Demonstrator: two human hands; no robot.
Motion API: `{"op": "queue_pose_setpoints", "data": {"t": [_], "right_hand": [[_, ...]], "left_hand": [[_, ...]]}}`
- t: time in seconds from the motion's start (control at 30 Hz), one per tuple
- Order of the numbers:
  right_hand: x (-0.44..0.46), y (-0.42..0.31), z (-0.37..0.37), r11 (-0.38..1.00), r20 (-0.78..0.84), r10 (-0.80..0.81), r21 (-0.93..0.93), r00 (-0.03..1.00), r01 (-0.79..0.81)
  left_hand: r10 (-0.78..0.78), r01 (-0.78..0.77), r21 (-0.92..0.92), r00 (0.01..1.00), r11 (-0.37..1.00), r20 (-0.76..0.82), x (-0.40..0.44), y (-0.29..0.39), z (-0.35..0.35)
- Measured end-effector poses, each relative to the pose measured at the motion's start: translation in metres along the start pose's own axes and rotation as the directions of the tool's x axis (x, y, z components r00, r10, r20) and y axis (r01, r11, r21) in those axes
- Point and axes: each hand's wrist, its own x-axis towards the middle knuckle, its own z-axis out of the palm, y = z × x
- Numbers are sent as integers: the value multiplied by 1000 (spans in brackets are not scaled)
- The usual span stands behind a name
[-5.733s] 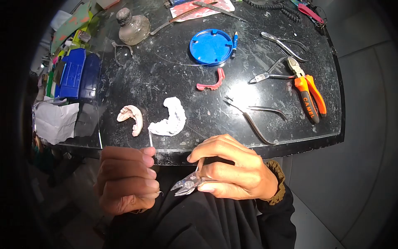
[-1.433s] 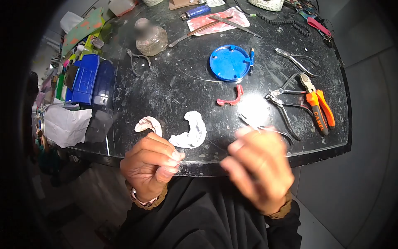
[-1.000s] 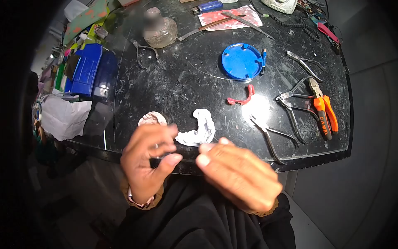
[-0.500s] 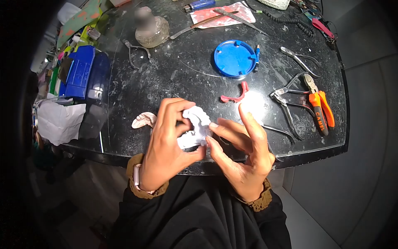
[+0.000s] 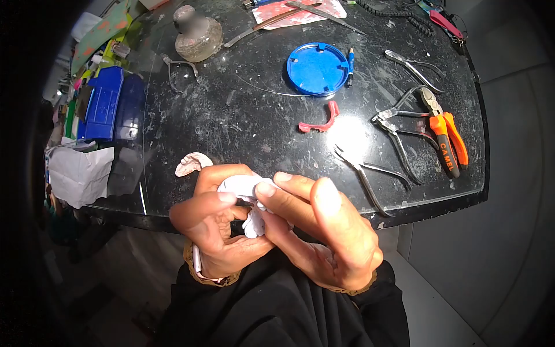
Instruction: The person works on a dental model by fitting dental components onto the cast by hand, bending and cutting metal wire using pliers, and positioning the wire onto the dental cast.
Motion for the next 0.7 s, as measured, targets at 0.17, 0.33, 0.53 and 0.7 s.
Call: {"op": "queue_pose_setpoints", "data": {"t": [0.17, 0.33, 0.53, 0.7], "right_hand": [[2, 0, -4, 998, 26, -55, -41, 998, 56], [5, -3, -9, 999, 37, -29, 28, 999, 28], [0, -11, 3, 980, -189, 44, 198, 981, -6], [2, -11, -1, 976, -190, 17, 217, 982, 25]], "left_hand": [[-28, 27, 15, 999, 1000, 43, -1, 4, -2], [-68, 68, -3, 996, 998, -57, 2, 11, 2], [-53, 50, -77, 998, 996, -44, 1, 13, 0], [-8, 3, -81, 998, 997, -55, 2, 12, 2]]}}
